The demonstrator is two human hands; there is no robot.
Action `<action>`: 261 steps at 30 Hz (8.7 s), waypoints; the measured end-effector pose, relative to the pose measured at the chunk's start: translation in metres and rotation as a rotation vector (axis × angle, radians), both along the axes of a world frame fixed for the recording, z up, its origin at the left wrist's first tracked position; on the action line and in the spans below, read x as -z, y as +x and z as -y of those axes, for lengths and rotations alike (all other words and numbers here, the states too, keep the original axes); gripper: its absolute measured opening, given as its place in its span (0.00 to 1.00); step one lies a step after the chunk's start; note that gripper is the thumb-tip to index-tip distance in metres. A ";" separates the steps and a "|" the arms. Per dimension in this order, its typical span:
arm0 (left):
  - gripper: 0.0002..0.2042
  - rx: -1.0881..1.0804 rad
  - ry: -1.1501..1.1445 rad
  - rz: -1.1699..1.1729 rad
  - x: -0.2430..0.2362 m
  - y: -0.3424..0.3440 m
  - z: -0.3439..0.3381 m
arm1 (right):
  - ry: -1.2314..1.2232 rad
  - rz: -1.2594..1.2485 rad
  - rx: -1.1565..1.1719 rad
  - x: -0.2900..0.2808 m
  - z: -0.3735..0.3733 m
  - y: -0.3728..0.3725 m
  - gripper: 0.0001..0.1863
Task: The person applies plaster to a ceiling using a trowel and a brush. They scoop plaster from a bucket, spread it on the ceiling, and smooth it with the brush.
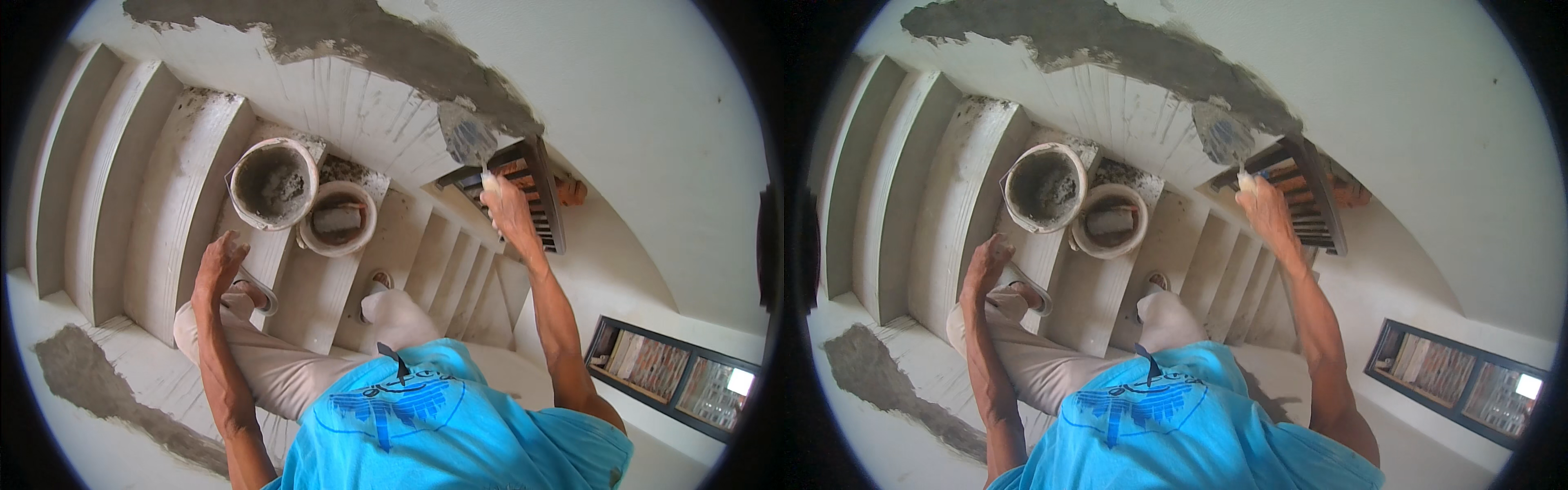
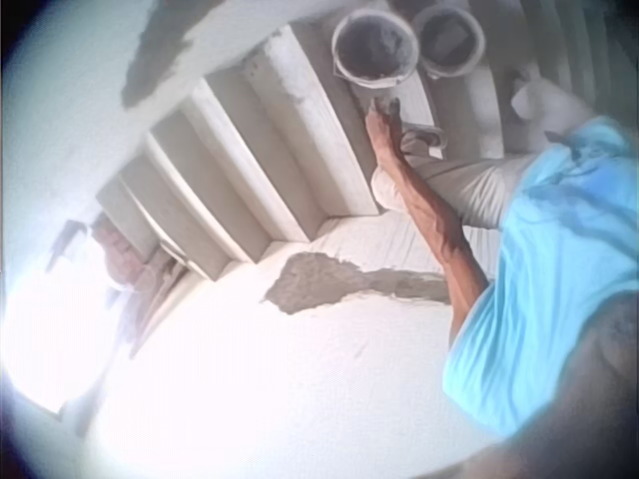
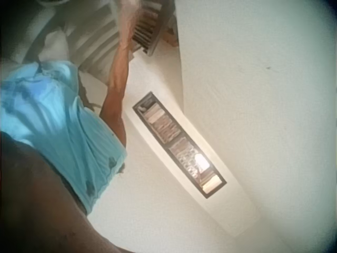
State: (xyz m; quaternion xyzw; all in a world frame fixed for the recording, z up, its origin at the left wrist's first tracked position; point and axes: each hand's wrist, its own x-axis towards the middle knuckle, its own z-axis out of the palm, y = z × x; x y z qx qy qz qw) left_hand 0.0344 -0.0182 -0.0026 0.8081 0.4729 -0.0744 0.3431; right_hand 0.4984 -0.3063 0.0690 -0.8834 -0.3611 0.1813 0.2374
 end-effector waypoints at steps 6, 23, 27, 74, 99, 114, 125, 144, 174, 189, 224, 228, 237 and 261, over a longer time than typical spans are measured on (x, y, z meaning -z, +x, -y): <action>0.24 0.002 -0.004 -0.009 -0.003 -0.005 0.003 | 0.114 -0.084 0.089 -0.040 -0.011 -0.021 0.17; 0.24 -0.027 -0.040 -0.005 -0.005 -0.007 0.003 | 0.027 -0.288 0.167 -0.059 -0.024 -0.025 0.13; 0.24 -0.016 -0.023 0.018 -0.005 -0.007 0.000 | -0.078 -0.349 0.134 -0.025 -0.005 -0.014 0.13; 0.23 -0.039 -0.081 0.043 -0.005 -0.001 0.002 | 0.022 -0.325 0.240 -0.050 0.008 -0.020 0.14; 0.25 -0.022 -0.045 -0.024 -0.002 0.002 0.005 | 0.095 0.040 0.071 -0.026 0.016 -0.010 0.17; 0.23 -0.038 -0.059 -0.013 -0.008 0.005 0.007 | 0.038 0.153 -0.048 -0.003 0.004 -0.013 0.18; 0.24 -0.004 -0.014 0.000 0.000 -0.003 0.005 | 0.007 0.141 -0.103 0.037 0.013 -0.002 0.18; 0.24 -0.006 0.011 0.004 0.000 -0.004 0.004 | 0.099 -0.011 -0.053 -0.001 -0.005 -0.015 0.16; 0.23 -0.020 -0.020 0.057 -0.007 0.001 0.006 | 0.200 -0.004 -0.055 -0.019 -0.019 -0.018 0.17; 0.24 0.020 0.022 0.058 0.001 -0.002 0.005 | 0.151 -0.134 -0.004 -0.038 -0.026 -0.026 0.18; 0.22 0.064 0.036 0.068 -0.001 0.007 0.005 | -0.013 0.148 -0.106 -0.017 0.020 0.009 0.19; 0.21 0.000 -0.027 0.081 -0.006 0.008 0.006 | 0.018 0.200 -0.086 0.011 0.047 0.003 0.19; 0.22 -0.026 -0.087 0.078 0.011 0.005 -0.001 | 0.005 0.273 -0.057 -0.028 0.006 0.001 0.17; 0.24 0.051 -0.014 0.015 0.023 -0.001 -0.002 | -0.025 0.224 0.010 0.030 0.086 0.006 0.16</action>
